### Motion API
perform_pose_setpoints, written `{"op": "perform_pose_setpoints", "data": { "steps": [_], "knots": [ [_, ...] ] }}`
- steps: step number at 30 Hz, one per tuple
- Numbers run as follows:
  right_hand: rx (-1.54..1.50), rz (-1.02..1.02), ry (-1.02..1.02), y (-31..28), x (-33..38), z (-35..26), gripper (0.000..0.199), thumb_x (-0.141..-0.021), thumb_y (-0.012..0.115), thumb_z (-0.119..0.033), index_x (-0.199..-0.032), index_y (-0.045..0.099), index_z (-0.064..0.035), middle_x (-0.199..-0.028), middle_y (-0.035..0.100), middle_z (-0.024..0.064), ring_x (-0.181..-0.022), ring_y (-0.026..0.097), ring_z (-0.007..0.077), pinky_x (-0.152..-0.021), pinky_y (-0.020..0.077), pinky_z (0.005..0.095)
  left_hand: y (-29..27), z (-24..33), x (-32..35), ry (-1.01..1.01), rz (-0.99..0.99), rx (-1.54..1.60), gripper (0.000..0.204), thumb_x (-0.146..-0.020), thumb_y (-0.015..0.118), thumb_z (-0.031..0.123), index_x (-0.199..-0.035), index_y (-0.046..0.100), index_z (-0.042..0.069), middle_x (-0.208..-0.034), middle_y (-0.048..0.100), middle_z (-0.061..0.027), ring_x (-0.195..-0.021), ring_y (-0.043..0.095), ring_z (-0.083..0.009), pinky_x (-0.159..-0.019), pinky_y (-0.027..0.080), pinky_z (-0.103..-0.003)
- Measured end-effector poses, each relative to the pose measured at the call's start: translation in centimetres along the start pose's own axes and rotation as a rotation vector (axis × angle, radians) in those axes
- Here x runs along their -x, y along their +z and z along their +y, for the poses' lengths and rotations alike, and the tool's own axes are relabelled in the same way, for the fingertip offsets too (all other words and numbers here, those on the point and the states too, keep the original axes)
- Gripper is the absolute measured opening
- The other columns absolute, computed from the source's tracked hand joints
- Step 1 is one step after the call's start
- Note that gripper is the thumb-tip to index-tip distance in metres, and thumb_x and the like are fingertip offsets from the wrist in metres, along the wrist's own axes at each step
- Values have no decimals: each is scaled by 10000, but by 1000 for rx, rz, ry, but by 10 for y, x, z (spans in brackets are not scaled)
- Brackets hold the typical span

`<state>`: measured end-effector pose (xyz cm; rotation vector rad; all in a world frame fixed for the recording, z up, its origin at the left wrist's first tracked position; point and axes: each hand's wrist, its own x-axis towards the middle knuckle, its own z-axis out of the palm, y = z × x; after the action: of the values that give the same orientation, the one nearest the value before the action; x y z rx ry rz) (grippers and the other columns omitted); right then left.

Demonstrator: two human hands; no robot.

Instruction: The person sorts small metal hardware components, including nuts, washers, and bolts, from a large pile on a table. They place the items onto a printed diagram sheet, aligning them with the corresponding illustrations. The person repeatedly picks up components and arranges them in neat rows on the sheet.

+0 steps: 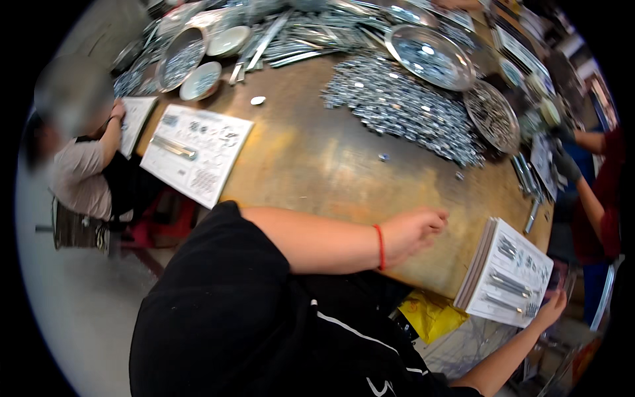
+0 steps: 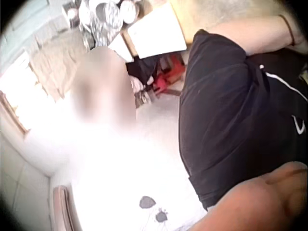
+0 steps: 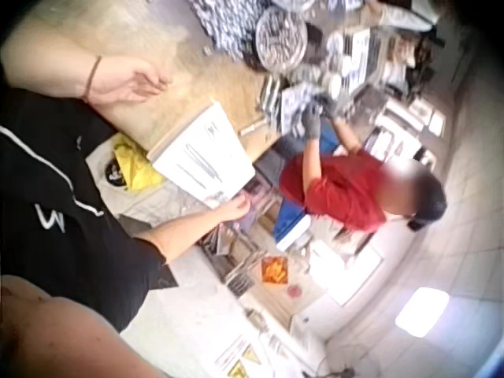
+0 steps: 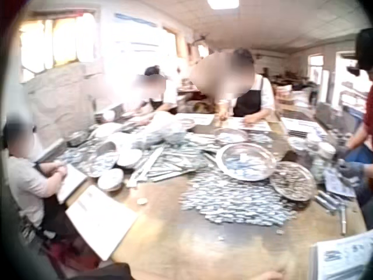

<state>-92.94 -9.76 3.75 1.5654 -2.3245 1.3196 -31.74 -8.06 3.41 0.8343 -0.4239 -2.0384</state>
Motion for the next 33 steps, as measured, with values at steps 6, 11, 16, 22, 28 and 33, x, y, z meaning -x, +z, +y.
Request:
{"op": "perform_pose_setpoints", "data": {
  "steps": [6, 11, 16, 22, 28, 33],
  "knots": [
    [-396, -375, -368, 131, 80, -301, 370, -982, 577, -179, -1298, 564, 12, -1302, 595, 118, -1187, 555, 207, -1019, 418, 325, -186, 113, 146, 780, 694, -516, 429, -919, 552, 60, -1341, 509, -5, -1321, 558, -122, -1239, 518, -220, -1069, 395, -345],
    [-441, -1035, -643, 266, 252, -494, 406, -905, 649, -184, -1285, 598, -51, -1338, 584, 101, -1225, 549, 225, -974, 463, 353, -389, 191, 284, 1272, 1672, -477, 552, -894, 612, 82, -1392, 412, -45, -1351, 498, -224, -1239, 507, -299, -1052, 414, -368],
    [-678, -1316, -483, 400, 395, -597, 499, -872, 688, -218, -1296, 563, 14, -1350, 551, 192, -1219, 547, 325, -976, 473, 376, -572, 214, 386, 674, 1808, -215, 369, -922, 605, 290, -1109, 643, -26, -946, 670, -127, -814, 624, -217, -705, 485, -337],
    [-602, -1177, -448, 428, 432, -632, 500, -848, 710, -206, -1255, 573, 50, -1167, 613, 192, -1037, 609, 299, -916, 485, 373, -568, 221, 383, 570, 1619, -418, 275, -981, 574, 236, -1060, 699, 5, -838, 679, -34, -614, 577, -109, -516, 455, -241],
    [-600, -1147, -264, 406, 421, -603, 420, -856, 700, -152, -1212, 597, 46, -1124, 629, 180, -982, 624, 264, -868, 501, 351, -509, 205, 391, 597, 1459, -512, 234, -970, 583, 152, -1056, 683, -41, -826, 679, -53, -616, 574, -85, -540, 459, -223],
    [-574, -928, -196, 379, 385, -541, 361, -853, 701, -134, -1156, 629, 48, -1081, 644, 173, -936, 638, 252, -828, 516, 347, -438, 177, 373, 420, 1170, -717, 155, -951, 606, 116, -987, 655, -26, -778, 665, -36, -624, 593, -78, -539, 437, -210]
  ]
}}
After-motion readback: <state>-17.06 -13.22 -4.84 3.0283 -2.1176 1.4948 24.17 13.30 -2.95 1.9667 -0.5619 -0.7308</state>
